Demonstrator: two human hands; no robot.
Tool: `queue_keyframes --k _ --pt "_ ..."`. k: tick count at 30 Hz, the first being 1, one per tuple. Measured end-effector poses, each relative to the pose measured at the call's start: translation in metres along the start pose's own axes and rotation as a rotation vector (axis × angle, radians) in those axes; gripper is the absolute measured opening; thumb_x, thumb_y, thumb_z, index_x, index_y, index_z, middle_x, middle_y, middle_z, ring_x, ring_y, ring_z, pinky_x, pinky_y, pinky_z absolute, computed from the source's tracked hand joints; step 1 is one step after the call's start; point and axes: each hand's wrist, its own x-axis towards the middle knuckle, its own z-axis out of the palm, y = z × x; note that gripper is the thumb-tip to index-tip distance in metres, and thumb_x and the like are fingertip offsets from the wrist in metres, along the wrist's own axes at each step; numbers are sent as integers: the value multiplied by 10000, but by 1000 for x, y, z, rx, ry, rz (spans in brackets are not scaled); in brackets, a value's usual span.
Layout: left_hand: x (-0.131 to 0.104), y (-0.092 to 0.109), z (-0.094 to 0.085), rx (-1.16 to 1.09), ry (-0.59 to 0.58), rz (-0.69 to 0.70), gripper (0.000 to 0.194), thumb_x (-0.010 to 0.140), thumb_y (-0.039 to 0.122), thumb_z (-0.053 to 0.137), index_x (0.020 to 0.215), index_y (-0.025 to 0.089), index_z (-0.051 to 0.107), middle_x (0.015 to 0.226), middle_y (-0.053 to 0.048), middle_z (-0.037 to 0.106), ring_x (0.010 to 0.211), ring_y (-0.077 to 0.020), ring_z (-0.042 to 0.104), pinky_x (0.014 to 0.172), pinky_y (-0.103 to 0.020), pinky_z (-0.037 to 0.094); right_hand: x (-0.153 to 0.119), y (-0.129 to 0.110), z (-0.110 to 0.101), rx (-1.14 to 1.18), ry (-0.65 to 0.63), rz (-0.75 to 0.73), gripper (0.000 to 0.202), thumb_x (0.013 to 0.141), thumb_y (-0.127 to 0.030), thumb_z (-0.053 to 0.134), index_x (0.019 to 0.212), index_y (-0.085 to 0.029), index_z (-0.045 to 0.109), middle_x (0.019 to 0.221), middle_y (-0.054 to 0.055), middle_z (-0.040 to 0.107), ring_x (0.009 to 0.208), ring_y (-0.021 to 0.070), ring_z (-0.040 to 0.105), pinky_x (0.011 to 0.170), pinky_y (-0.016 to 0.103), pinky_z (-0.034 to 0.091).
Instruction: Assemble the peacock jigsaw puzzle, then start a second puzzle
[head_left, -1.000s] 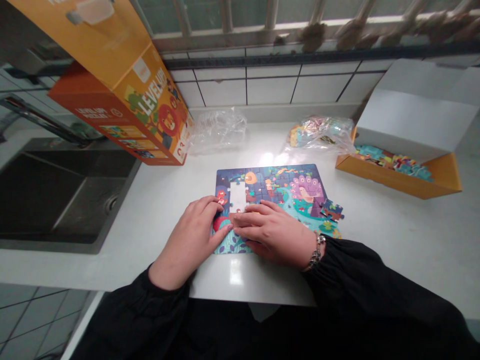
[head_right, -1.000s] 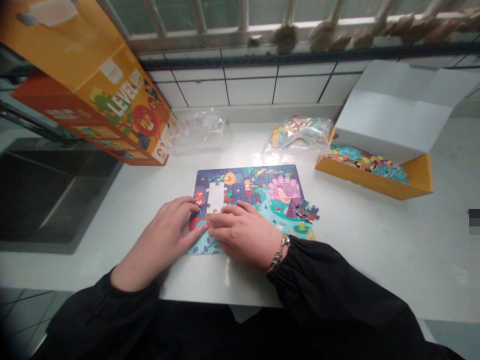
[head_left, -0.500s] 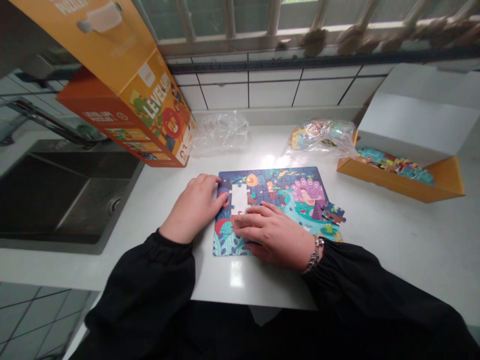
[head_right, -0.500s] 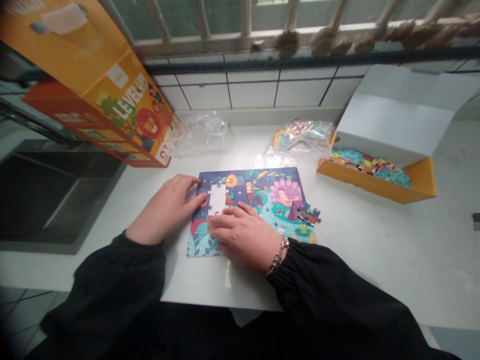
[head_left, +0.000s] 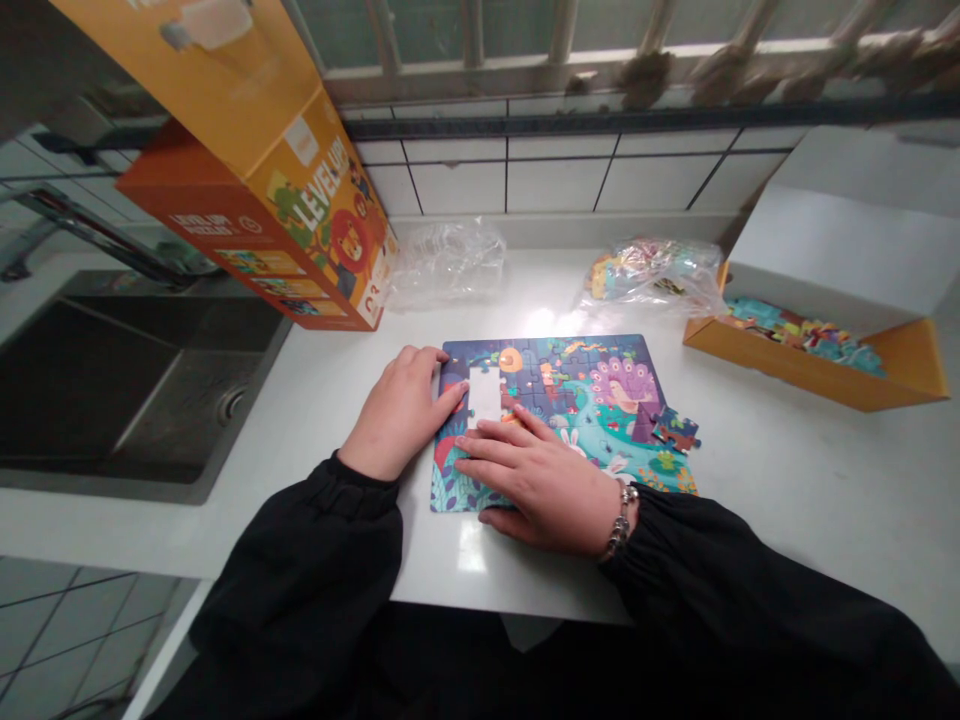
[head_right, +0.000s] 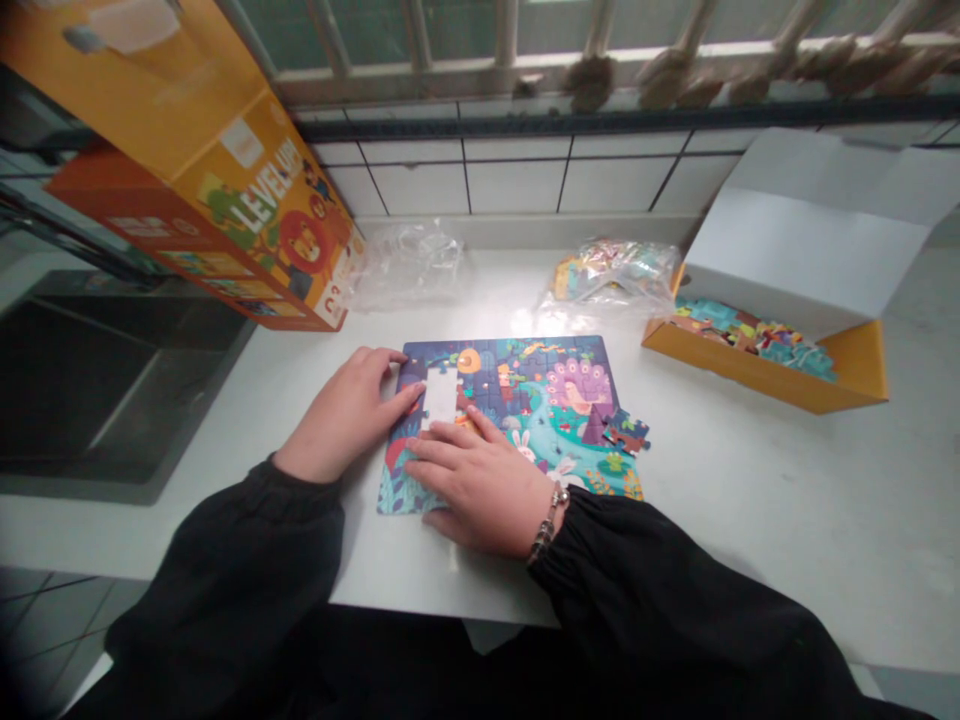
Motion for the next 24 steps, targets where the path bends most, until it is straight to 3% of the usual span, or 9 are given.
queue_keyframes --k 4,8,11,15,18,21,24 --pt "-2 -6 -5 -56 -28 21 475 958 446 708 1348 180 651 1255 -130 663 1181 -318 667 1090 -478 546 0 3 -1 16 22 -11 566 1007 -392 722 1544 -245 616 1670 61 567 1583 298 434 1401 603 77" --pt "-7 -23 -15 -174 -172 102 693 852 532 837 1443 235 631 1293 -102 637 1099 -282 662 1024 -452 577 0 5 1 22 25 -17 563 1008 -398 724 1543 -260 618 1661 59 577 1589 292 433 1399 606 97" --pt "-8 -32 -17 -212 -215 121 769 786 540 896 1456 271 634 1278 -88 636 1049 -269 650 981 -445 588 -1 7 2 19 44 -38 512 1008 -396 725 1500 -271 653 1632 61 607 1579 295 450 1392 623 123" --pt "-6 -34 -15 -213 -217 105 783 775 546 902 1464 284 639 1255 -74 645 1061 -271 645 996 -443 571 -4 13 -8 30 170 -43 274 1054 -381 670 1278 -251 760 1513 74 701 1489 305 541 1315 596 341" --pt "-5 -32 -15 -234 -232 104 760 800 539 883 1473 287 639 1224 -61 651 1062 -269 641 1002 -436 556 -11 25 -23 43 318 35 217 1085 -335 617 1200 -217 759 1393 103 754 1330 284 635 1178 516 494" --pt "-6 -31 -16 -249 -243 103 706 833 517 860 1464 280 651 1208 -59 653 1046 -264 641 1000 -432 549 -20 40 -38 17 402 150 196 1101 -310 588 1168 -214 745 1250 103 779 1198 272 669 1090 490 521" --pt "-7 -26 -17 -230 -220 113 645 868 529 840 1432 268 668 1203 -63 658 1043 -261 646 1008 -433 550 -30 54 -48 -29 395 231 168 1090 -313 604 1115 -212 737 1114 95 766 1079 266 674 997 450 521"
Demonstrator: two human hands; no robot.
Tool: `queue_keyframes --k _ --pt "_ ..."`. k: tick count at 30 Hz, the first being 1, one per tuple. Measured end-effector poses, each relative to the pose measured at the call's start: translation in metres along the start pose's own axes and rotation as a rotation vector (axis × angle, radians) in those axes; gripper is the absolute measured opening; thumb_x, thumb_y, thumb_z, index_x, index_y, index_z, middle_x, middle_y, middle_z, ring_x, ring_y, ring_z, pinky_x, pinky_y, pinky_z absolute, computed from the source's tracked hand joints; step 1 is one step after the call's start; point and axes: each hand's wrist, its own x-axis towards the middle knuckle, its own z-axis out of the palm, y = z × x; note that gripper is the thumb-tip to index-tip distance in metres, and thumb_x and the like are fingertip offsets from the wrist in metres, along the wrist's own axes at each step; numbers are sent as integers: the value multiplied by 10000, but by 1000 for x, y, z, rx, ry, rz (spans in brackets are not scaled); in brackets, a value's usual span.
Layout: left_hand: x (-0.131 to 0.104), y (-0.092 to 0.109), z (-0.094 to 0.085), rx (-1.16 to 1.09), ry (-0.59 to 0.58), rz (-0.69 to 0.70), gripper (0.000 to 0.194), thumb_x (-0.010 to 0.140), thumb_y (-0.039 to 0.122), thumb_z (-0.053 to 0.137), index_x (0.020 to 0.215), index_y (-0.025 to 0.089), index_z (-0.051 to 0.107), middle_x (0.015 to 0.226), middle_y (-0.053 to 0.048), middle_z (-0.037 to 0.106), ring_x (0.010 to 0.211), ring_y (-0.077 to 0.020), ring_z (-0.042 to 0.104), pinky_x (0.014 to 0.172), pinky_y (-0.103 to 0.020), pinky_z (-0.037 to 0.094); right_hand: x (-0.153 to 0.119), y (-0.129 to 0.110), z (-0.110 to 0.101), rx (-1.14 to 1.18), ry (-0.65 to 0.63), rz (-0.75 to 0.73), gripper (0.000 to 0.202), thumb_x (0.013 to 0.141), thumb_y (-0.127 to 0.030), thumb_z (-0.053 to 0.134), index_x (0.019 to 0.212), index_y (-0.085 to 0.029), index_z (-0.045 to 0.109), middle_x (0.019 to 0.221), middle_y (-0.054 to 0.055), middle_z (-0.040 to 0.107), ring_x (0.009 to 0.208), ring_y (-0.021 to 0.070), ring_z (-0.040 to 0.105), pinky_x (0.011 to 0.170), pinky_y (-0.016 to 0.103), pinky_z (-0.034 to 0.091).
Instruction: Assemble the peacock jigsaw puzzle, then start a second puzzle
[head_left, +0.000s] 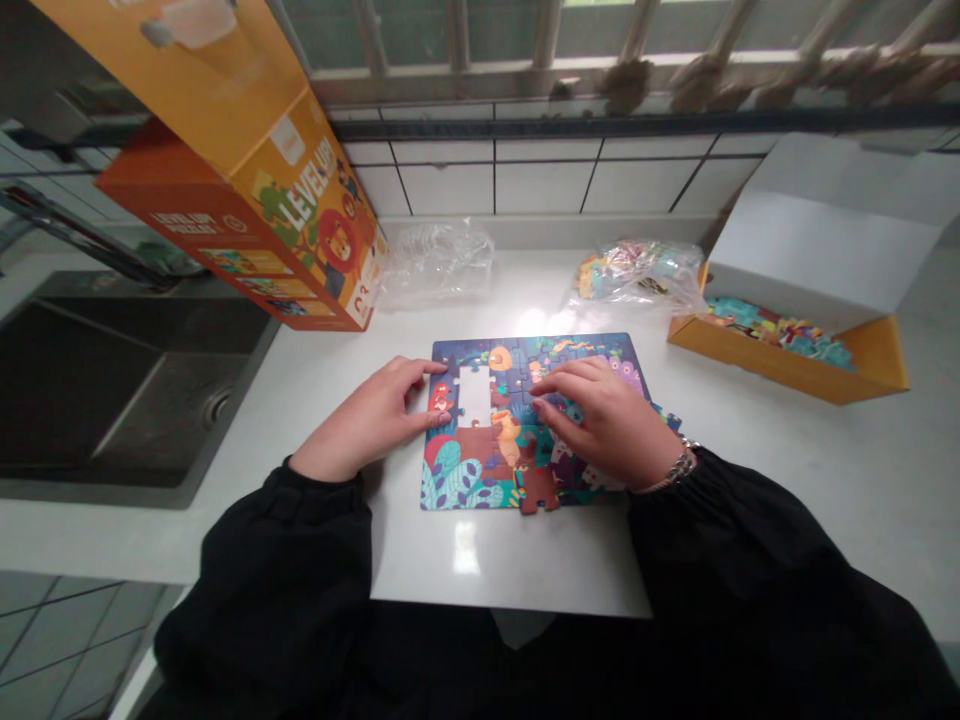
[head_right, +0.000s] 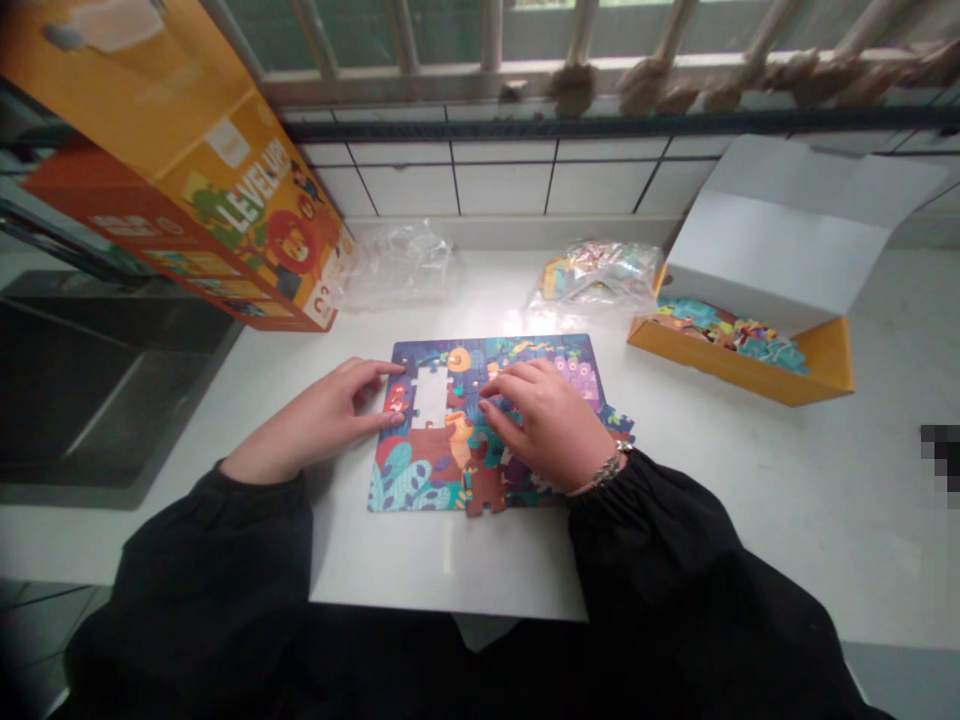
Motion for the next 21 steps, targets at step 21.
queue_keyframes --k 21 --pt "3 26 58 384 -36 131 1056 983 766 591 1741 110 257 1821 -279 166 1708 -453 132 1350 -681 169 -5 -20 -8 98 -495 -36 141 942 -296 844 991 -200 752 972 38 758 869 191 688 757 313 475"
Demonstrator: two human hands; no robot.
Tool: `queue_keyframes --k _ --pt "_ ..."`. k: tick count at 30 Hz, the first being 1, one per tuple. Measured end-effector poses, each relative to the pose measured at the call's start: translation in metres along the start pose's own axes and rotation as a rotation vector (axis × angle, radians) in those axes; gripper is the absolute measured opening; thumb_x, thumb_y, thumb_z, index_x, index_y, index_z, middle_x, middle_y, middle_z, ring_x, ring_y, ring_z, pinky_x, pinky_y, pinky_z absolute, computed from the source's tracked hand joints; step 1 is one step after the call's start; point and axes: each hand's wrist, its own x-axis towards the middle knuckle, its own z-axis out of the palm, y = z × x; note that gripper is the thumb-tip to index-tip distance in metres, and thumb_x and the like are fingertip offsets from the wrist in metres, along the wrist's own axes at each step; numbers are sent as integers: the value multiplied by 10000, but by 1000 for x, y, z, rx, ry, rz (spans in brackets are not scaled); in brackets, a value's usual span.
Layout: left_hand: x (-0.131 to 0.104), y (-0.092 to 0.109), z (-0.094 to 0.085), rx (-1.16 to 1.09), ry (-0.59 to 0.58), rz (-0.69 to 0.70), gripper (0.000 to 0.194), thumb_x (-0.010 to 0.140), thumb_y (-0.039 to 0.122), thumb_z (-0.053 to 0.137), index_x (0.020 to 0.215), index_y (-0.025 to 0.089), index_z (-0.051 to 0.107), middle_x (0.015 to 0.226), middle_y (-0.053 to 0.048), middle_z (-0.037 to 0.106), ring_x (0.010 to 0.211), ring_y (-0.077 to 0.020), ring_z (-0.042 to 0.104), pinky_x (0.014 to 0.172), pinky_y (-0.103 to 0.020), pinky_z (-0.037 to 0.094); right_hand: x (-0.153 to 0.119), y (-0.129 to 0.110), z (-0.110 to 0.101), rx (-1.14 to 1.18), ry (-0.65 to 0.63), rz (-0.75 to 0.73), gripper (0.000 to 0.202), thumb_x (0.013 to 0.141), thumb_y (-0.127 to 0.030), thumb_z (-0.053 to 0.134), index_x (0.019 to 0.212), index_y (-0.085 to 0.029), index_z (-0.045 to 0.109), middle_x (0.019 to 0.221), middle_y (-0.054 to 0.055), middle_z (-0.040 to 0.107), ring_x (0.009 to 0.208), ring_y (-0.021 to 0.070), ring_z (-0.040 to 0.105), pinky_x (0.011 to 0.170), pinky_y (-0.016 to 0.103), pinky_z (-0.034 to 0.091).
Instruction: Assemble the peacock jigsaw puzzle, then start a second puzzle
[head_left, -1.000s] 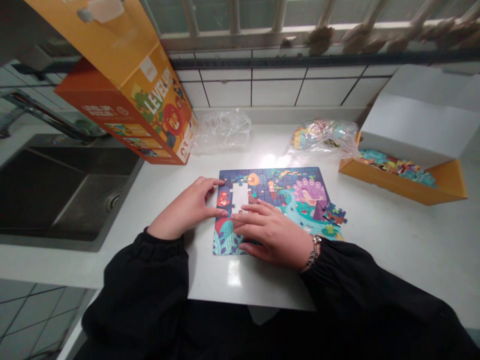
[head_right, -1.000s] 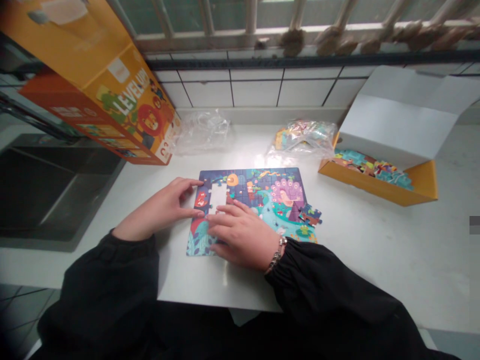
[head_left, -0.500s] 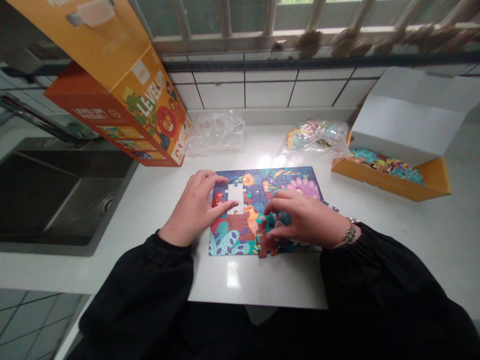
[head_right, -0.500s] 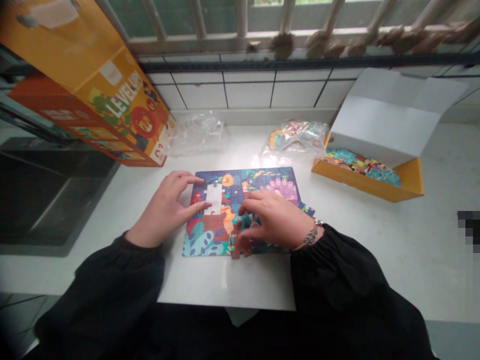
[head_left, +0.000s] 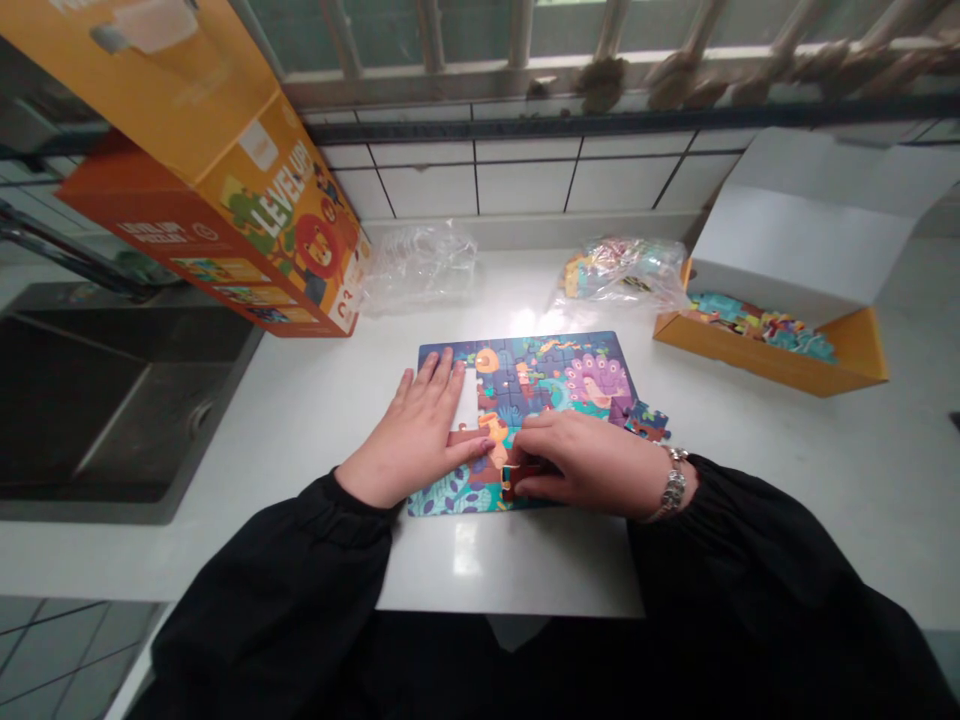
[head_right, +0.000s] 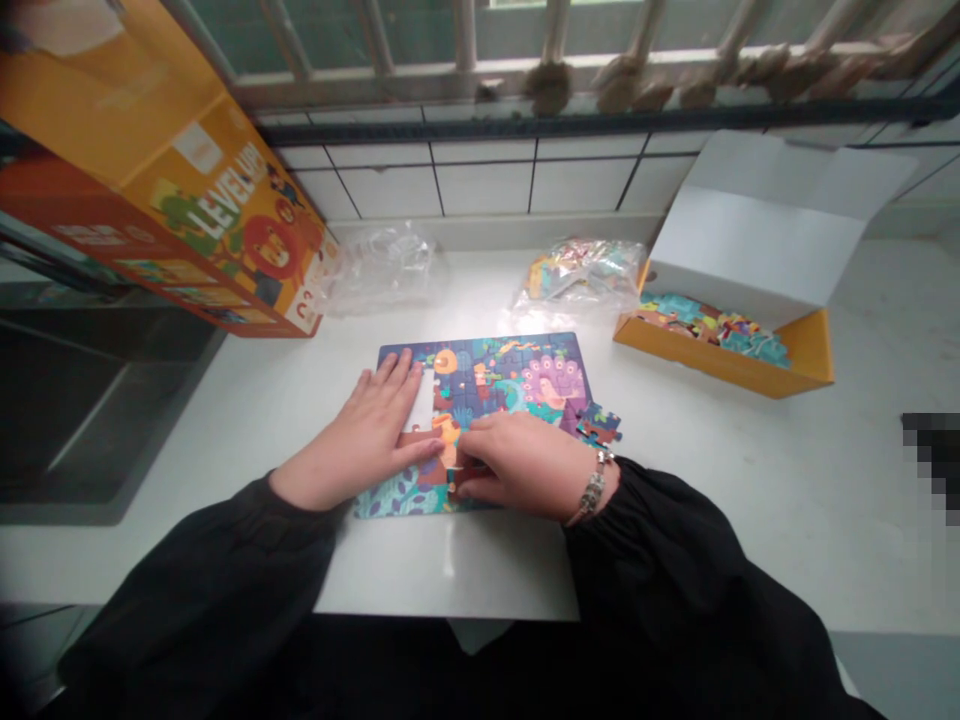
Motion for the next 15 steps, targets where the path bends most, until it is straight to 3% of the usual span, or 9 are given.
queue_keyframes --k 3,6,8,10,12,13,15 --pt "5 5 3 -16 20 23 1046 975 746 621 1733 113 276 1819 -276 180 1708 -443 146 1356 -659 186 -1 2 -5 110 60 120 120 1049 -278 692 973 -210 754 843 13 773 741 156 690 682 285 456" --pt "14 10 1 -51 33 35 1022 953 720 665 1702 103 346 1812 -270 224 1704 -445 166 1354 -647 214 -1 12 -5 206 225 208 110 1039 -268 676 1112 -229 750 886 5 808 762 156 732 704 285 508" --pt "21 15 -8 -116 92 29 768 1022 612 605 1614 134 499 1753 -230 402 1658 -418 325 1355 -666 197 0 21 -3 310 310 251 194 1013 -262 691 1203 -233 720 945 13 829 821 170 771 750 302 566" --pt "30 22 -23 -220 243 10 451 1109 431 443 1407 187 680 1542 -149 660 1476 -330 580 1365 -669 172 0 29 -2 427 368 271 223 1013 -281 684 1231 -236 698 961 24 836 838 182 788 764 327 609" --pt "38 30 -37 -354 428 -10 403 1128 383 397 1215 204 747 1291 -98 775 1262 -265 698 1330 -597 320 1 34 -2 496 435 270 230 1024 -320 678 1239 -239 690 943 29 829 806 186 777 745 344 626" --pt "41 35 -41 -441 451 6 379 1123 425 447 1187 207 750 1225 -91 784 1195 -257 717 1240 -538 457 2 36 -2 520 468 261 245 1029 -343 677 1250 -239 688 930 27 821 789 183 766 736 347 628" --pt "46 43 -43 -633 367 74 352 1064 493 616 1239 212 735 1157 -76 789 1041 -234 748 1011 -425 608 2 35 -3 585 515 225 286 1035 -386 680 1272 -227 680 897 19 796 769 174 747 743 348 633"
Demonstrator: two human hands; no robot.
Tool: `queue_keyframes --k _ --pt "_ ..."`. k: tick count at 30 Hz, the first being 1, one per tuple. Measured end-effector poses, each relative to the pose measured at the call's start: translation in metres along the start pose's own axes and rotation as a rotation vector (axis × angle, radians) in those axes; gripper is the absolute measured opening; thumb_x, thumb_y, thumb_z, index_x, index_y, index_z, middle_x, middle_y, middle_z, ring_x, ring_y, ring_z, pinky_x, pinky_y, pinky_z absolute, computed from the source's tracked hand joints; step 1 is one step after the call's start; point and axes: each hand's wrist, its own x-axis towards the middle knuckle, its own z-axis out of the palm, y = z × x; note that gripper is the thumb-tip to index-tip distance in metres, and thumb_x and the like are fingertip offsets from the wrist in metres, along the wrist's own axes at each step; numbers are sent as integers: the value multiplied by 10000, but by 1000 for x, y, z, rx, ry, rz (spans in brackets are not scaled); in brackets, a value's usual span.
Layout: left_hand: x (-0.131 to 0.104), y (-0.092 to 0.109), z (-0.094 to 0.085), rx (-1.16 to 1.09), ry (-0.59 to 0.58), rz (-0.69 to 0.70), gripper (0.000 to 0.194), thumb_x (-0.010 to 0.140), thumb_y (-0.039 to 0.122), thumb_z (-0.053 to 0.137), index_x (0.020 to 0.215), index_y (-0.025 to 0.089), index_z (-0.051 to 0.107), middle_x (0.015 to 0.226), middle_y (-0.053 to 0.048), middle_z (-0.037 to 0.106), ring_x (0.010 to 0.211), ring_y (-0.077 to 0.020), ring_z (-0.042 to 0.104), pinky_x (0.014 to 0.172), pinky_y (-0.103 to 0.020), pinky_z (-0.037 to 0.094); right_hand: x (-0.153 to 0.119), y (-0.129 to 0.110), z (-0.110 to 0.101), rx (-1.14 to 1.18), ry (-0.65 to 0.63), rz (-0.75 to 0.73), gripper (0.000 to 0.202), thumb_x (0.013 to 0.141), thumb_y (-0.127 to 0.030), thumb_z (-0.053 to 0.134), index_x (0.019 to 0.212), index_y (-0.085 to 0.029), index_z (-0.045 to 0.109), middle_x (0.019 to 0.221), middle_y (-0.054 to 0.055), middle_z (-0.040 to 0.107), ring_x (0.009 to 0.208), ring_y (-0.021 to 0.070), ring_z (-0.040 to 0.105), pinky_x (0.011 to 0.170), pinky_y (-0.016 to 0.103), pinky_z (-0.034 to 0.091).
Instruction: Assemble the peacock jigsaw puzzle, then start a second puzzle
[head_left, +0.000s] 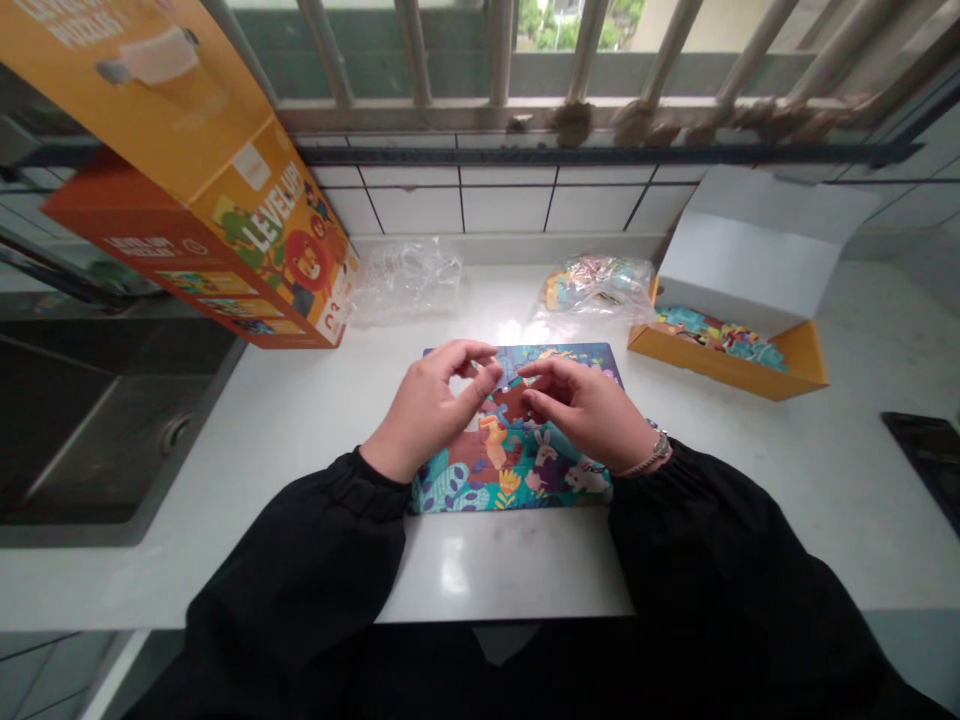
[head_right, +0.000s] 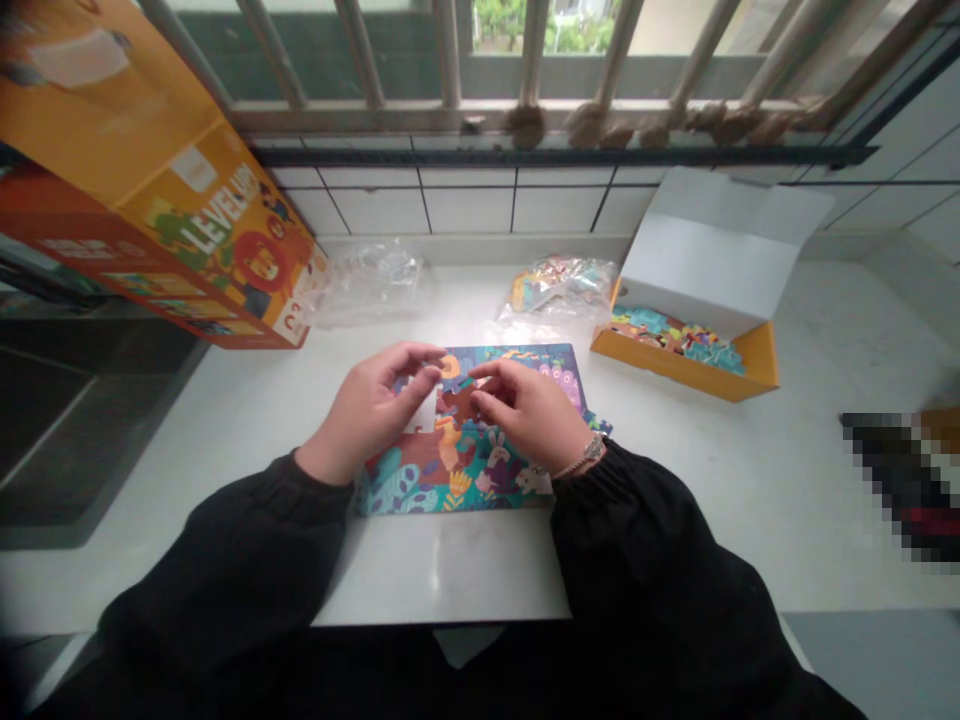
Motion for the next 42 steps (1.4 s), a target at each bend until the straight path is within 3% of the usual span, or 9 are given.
queue_keyframes --k 4,7,12,16,20,29,34,36,42 --pt "-5 -1 14 -221 -166 -9 360 1000 406 741 1315 236 704 1174 -61 789 962 -197 770 871 -347 638 -1 -9 -1 110 2 -13 337 1052 -456 648 1278 -206 677 937 34 782 808 176 773 781 360 655" --pt "-10 -8 10 -299 -82 -116 349 1015 391 715 1325 235 683 1167 -62 794 961 -202 784 872 -358 644 -5 -12 -17 -77 136 -18 335 1086 -467 576 1264 -219 711 1070 70 803 821 176 784 778 357 645" --pt "-8 -27 -10 -179 94 -236 363 980 414 721 1281 213 685 974 -30 766 806 -185 732 745 -326 612 -32 3 -81 -555 551 106 358 1077 -474 537 1215 -220 749 1028 91 805 840 230 757 800 403 592" --pt "-4 -46 -14 -90 88 -340 387 946 443 726 1266 228 696 875 -12 728 690 -181 685 575 -279 546 -72 18 -108 -870 335 287 430 984 -584 664 1162 -209 776 1104 124 796 922 295 742 820 436 564" --pt "-2 -57 -10 -140 74 -395 386 931 419 725 1270 237 693 838 -10 732 593 -167 662 514 -261 510 -98 25 -92 -901 189 225 467 939 -581 715 1174 -181 769 1136 152 749 992 305 719 874 430 561" --pt "-1 -61 -20 -326 44 -395 364 906 344 742 1240 209 696 865 -27 759 595 -148 661 536 -246 517 -92 15 -83 -744 253 259 318 899 -531 743 996 -235 683 850 36 725 696 204 655 635 323 464" --pt "2 -68 -19 -392 120 -381 336 887 252 742 1208 173 679 903 -35 749 720 -152 735 639 -240 567 -39 -17 -62 -518 263 122 329 960 -521 734 1109 -228 722 778 9 718 639 173 641 592 291 447" --pt "4 -70 -17 -468 149 -415 353 887 215 735 1225 174 643 872 -26 742 704 -154 740 640 -248 583 -6 -23 -41 -379 141 83 294 983 -438 731 1181 -220 736 826 19 758 685 176 693 633 293 504" --pt "10 -76 -13 -634 306 -617 339 885 111 716 1202 175 613 801 -5 726 657 -125 731 653 -221 598 66 -5 34 -295 97 13 281 936 -192 781 1211 -225 737 939 19 807 784 162 748 741 292 568"
